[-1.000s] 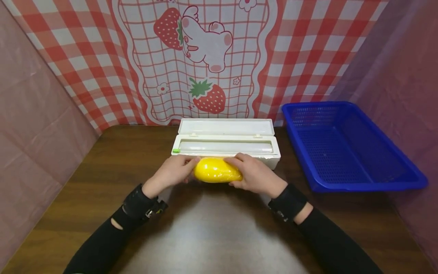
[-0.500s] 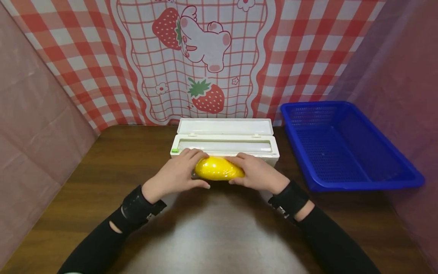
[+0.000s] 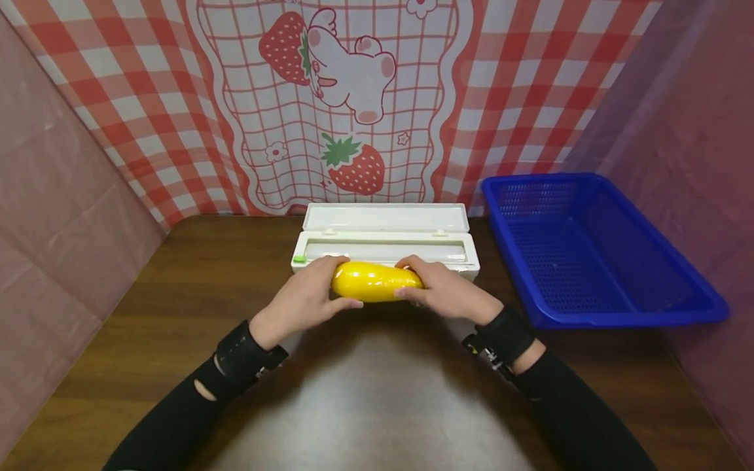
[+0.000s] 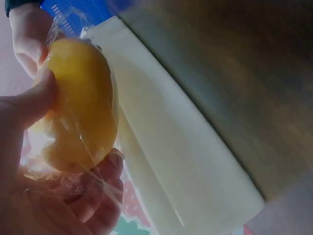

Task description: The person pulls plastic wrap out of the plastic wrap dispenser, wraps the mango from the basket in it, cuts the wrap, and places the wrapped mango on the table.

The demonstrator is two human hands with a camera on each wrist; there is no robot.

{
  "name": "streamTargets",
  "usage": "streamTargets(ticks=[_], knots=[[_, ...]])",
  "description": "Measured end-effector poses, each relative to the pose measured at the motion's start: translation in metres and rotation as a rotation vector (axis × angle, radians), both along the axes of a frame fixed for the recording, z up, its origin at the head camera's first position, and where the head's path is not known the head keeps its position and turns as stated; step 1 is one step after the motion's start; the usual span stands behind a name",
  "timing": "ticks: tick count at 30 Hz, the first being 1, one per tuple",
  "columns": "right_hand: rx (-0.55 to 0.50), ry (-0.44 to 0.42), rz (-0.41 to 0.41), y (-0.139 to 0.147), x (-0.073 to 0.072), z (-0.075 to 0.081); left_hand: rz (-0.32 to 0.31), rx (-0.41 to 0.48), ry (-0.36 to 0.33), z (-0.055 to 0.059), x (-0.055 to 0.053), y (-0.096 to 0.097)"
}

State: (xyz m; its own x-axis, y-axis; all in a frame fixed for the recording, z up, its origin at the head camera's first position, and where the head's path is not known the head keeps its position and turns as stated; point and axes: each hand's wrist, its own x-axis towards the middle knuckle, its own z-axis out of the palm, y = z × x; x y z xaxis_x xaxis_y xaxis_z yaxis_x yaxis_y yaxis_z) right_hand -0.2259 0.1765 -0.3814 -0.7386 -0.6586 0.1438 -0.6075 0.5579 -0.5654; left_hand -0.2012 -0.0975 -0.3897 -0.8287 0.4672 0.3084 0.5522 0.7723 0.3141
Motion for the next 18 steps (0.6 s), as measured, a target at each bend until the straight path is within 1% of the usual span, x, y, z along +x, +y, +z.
streamTargets(ticks=[3,5,7,10,12,14,18], knots=[[-0.005,-0.015,-0.001,-0.0001,-0.0004,0.0009,0.043,0.029,-0.05,-0.0019,0.0017,-0.0011],[-0.004,-0.028,-0.004,0.0001,-0.0008,0.001,0.061,0.036,-0.068,-0.0038,0.0023,-0.0019],[-0.006,-0.042,-0.016,0.0005,-0.0014,0.0012,0.067,0.036,-0.062,-0.0051,0.0023,-0.0024],[-0.019,-0.061,-0.052,0.001,-0.0034,0.0017,0.067,0.02,-0.018,-0.0057,0.0006,-0.0026],[-0.046,-0.077,-0.078,0.001,-0.005,0.0024,0.073,0.028,-0.005,-0.0053,-0.0009,-0.0027],[-0.081,-0.097,-0.1,0.0005,-0.0066,0.0029,0.086,0.04,-0.013,-0.005,-0.0022,-0.0028],[-0.151,-0.133,-0.116,-0.0006,-0.0089,0.0038,0.1,0.075,-0.056,-0.0052,-0.0041,-0.0026]])
